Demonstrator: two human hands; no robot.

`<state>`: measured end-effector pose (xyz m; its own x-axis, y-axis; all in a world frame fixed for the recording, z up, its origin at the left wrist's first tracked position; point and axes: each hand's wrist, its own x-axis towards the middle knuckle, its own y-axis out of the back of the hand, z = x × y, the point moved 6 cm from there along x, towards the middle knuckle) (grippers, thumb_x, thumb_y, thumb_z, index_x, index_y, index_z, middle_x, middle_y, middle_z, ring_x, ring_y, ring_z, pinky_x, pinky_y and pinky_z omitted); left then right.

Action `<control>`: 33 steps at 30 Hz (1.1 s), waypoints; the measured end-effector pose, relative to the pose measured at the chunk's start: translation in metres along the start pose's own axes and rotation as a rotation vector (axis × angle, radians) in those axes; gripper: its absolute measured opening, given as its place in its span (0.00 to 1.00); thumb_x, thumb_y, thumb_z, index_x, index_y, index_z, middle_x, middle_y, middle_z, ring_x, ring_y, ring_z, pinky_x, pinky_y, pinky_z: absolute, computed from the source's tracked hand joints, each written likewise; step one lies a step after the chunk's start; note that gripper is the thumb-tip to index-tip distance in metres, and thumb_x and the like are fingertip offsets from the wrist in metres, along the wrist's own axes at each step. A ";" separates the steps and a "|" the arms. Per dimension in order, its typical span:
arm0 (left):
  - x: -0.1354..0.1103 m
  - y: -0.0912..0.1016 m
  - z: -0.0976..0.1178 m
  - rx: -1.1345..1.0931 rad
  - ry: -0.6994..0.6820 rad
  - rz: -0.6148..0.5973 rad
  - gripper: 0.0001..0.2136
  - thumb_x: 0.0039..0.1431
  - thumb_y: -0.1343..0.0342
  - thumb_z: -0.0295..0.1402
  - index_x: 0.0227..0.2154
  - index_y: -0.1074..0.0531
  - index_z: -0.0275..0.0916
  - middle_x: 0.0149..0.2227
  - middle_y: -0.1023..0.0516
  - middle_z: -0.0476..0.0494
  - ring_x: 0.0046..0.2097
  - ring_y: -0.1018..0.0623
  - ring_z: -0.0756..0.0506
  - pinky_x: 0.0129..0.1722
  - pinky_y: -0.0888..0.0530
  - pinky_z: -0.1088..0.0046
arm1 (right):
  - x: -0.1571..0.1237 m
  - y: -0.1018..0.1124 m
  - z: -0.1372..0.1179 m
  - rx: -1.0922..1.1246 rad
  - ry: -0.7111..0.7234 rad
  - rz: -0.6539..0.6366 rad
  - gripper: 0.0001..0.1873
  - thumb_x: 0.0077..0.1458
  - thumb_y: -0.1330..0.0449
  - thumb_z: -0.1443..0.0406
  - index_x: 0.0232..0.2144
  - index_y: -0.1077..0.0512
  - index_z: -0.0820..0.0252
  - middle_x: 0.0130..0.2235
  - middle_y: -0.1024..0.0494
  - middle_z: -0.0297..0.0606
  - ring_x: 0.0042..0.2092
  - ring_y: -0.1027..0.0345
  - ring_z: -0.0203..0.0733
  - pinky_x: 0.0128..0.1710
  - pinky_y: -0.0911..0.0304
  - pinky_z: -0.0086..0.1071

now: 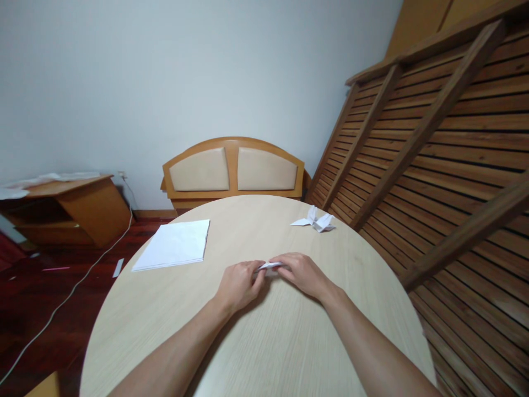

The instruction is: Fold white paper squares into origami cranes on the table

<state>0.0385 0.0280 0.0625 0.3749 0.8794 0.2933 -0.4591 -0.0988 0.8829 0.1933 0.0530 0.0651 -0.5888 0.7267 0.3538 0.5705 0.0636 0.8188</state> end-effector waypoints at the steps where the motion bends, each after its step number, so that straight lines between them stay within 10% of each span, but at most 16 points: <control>1: 0.000 0.001 -0.001 0.000 0.007 0.009 0.15 0.69 0.55 0.37 0.46 0.24 0.45 0.41 0.17 0.46 0.40 0.19 0.45 0.39 0.29 0.72 | -0.001 0.001 0.000 0.032 -0.008 0.010 0.12 0.63 0.44 0.66 0.46 0.24 0.52 0.46 0.18 0.34 0.46 0.25 0.42 0.48 0.36 0.33; 13: 0.004 -0.009 -0.018 0.137 0.184 -0.041 0.26 0.70 0.62 0.46 0.26 0.24 0.38 0.25 0.21 0.42 0.28 0.23 0.45 0.27 0.38 0.72 | -0.001 -0.005 0.013 0.084 -0.213 0.042 0.19 0.65 0.46 0.53 0.30 0.25 0.58 0.29 0.22 0.33 0.30 0.31 0.38 0.30 0.44 0.28; 20: 0.000 -0.004 -0.007 0.053 -0.081 0.137 0.15 0.65 0.50 0.34 0.52 0.30 0.37 0.52 0.23 0.38 0.52 0.25 0.41 0.53 0.30 0.63 | -0.003 -0.011 0.028 -0.054 -0.286 0.035 0.22 0.66 0.48 0.52 0.28 0.25 0.59 0.27 0.22 0.36 0.29 0.32 0.38 0.29 0.49 0.29; 33: -0.005 -0.032 0.001 0.066 -0.257 -0.099 0.17 0.69 0.54 0.32 0.58 0.34 0.40 0.62 0.32 0.38 0.63 0.32 0.40 0.61 0.34 0.56 | 0.000 -0.003 0.029 -0.258 -0.311 0.164 0.12 0.64 0.46 0.61 0.37 0.24 0.57 0.40 0.20 0.40 0.43 0.28 0.45 0.43 0.39 0.36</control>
<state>0.0518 0.0257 0.0335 0.6110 0.7404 0.2801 -0.3599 -0.0554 0.9313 0.2087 0.0727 0.0494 -0.2790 0.8870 0.3679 0.4573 -0.2142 0.8632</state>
